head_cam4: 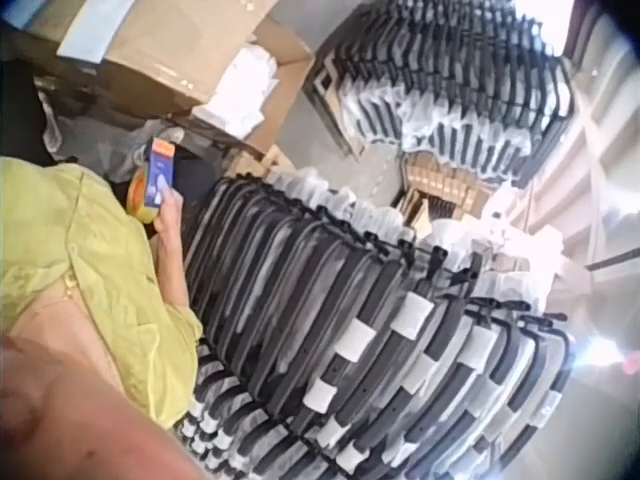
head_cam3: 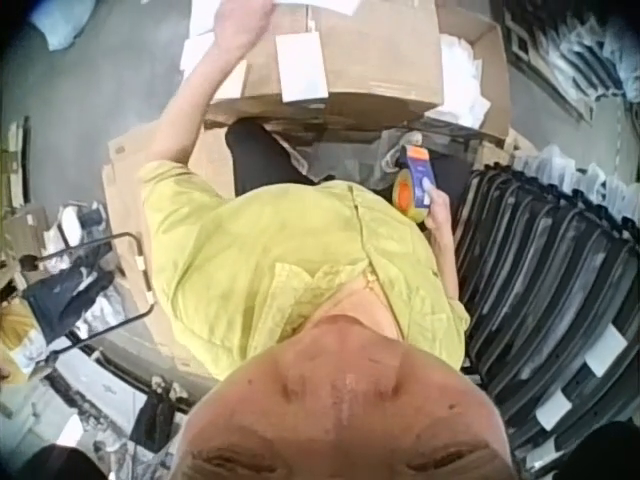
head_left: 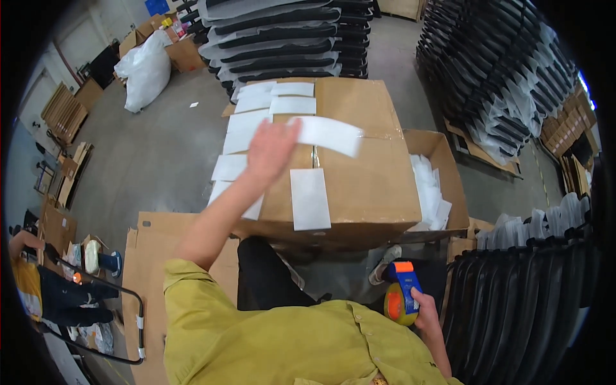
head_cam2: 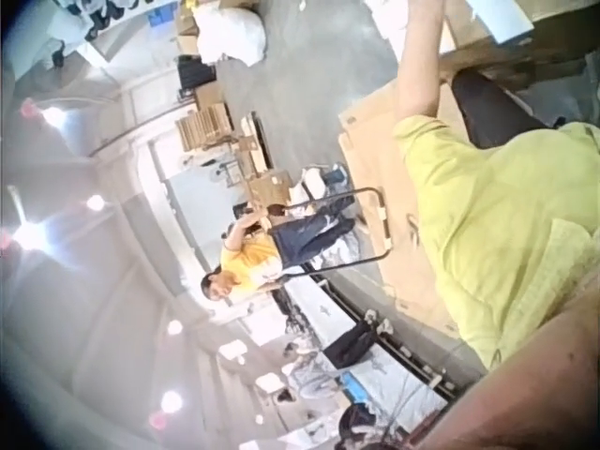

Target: Applying foam padding to a cardboard box using a hand-held tape dispenser.

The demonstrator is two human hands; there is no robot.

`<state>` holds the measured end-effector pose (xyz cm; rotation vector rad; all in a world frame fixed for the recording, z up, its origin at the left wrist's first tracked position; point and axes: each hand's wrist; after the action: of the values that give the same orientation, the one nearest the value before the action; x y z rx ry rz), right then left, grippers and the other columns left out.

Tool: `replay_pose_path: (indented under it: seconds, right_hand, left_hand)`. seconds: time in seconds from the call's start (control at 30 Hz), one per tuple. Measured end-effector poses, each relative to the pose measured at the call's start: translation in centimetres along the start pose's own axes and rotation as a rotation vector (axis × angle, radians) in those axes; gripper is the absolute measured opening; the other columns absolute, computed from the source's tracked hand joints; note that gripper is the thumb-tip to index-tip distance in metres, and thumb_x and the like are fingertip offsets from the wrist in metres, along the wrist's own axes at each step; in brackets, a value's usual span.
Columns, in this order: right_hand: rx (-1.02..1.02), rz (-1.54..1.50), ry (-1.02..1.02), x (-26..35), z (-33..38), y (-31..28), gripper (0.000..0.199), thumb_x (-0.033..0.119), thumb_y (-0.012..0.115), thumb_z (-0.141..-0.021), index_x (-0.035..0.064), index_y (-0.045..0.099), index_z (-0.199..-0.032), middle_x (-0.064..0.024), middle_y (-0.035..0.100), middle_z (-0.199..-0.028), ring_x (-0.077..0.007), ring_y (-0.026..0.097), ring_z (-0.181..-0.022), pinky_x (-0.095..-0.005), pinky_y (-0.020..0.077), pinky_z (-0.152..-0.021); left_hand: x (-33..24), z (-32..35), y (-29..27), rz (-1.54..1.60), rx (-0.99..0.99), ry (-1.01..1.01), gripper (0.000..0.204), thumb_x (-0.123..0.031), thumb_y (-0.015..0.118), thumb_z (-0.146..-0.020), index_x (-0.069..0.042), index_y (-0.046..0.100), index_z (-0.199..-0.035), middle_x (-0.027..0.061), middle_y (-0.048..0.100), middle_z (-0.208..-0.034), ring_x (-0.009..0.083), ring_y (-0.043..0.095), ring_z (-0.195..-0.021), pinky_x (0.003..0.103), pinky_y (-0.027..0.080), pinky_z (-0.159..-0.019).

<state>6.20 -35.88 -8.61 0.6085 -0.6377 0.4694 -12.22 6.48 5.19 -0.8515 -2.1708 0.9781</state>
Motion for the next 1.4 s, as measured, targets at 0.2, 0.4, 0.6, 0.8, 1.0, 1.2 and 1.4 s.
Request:
replay_pose_path:
  seconds: [0.2,0.4,0.6,0.8,1.0,1.2,1.4]
  right_hand:
    - [-0.047,0.032,0.045,-0.4,-0.6,1.3,0.025,0.019,0.062,-0.079,-0.0039,0.059,-0.09,-0.0085,0.063,-0.083,-0.015,0.061,-0.068,-0.0268,0.0482,-0.066]
    - [-0.068,0.062,0.069,-0.1,-0.8,1.8,0.028,0.019,0.06,-0.079,-0.0052,0.057,-0.093,-0.0104,0.063,-0.083,-0.0168,0.061,-0.067,-0.0281,0.0493,-0.065]
    - [-0.059,0.1,0.083,0.9,-0.3,3.2,0.026,0.019,0.061,-0.079,-0.004,0.058,-0.09,-0.0089,0.063,-0.082,-0.0152,0.06,-0.068,-0.0269,0.0483,-0.065]
    - [-0.005,0.074,0.049,0.5,0.3,2.7,0.028,0.02,0.06,-0.08,-0.0055,0.058,-0.091,-0.01,0.063,-0.082,-0.0161,0.061,-0.068,-0.0274,0.0489,-0.066]
    - [0.02,0.141,-0.005,0.2,1.2,2.0,0.034,0.021,0.056,-0.082,-0.0071,0.055,-0.1,-0.0134,0.062,-0.087,-0.0198,0.063,-0.073,-0.0305,0.0508,-0.069]
    - [0.13,0.197,-0.11,1.1,1.6,2.9,0.033,0.022,0.058,-0.081,-0.0065,0.058,-0.099,-0.0112,0.063,-0.09,-0.0141,0.06,-0.075,-0.0254,0.0478,-0.069]
    - [0.217,0.256,-0.279,1.8,3.3,3.8,0.031,0.022,0.06,-0.079,-0.0045,0.058,-0.096,-0.0071,0.062,-0.082,-0.0101,0.057,-0.068,-0.0226,0.0458,-0.064]
  left_hand:
    - [5.3,-1.5,8.4,-0.126,0.307,-0.165,0.038,-0.02,0.051,-0.082,-0.013,0.043,-0.118,0.0125,0.058,-0.091,0.0259,0.055,-0.09,0.042,0.033,-0.094]
    - [4.0,-1.2,11.7,-0.094,0.467,-0.304,0.062,-0.059,0.044,-0.077,-0.008,0.054,-0.111,0.0186,0.052,-0.108,0.0341,0.042,-0.11,0.056,0.017,-0.098]
    - [4.8,-1.8,11.4,-0.083,0.377,-0.261,0.063,-0.06,0.049,-0.073,-0.005,0.06,-0.102,0.0208,0.028,-0.134,0.0405,0.021,-0.124,0.064,0.012,-0.094]
    - [-0.9,2.0,4.7,0.512,0.31,-0.124,0.062,-0.043,0.064,-0.071,-0.007,0.047,-0.117,0.0202,0.034,-0.129,0.0349,0.035,-0.117,0.049,0.031,-0.093]
    - [-7.8,8.9,-2.3,0.468,0.539,0.048,0.058,-0.037,0.07,-0.065,-0.008,0.049,-0.111,0.0177,0.042,-0.116,0.0336,0.04,-0.106,0.044,0.037,-0.086]
    - [-11.3,9.1,1.2,0.599,0.125,0.097,0.034,-0.02,0.062,-0.072,-0.008,0.054,-0.103,0.0133,0.048,-0.104,0.0296,0.045,-0.091,0.039,0.04,-0.077]
    - [-18.1,5.0,1.0,0.506,0.148,0.13,0.04,-0.028,0.062,-0.073,-0.007,0.052,-0.106,0.012,0.049,-0.105,0.028,0.046,-0.092,0.038,0.04,-0.077]
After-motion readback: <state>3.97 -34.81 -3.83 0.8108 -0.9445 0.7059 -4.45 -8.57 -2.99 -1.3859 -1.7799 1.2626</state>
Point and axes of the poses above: each hand's wrist, its own z-axis away from the middle knuckle, its own y-axis out of the palm, x = y × z
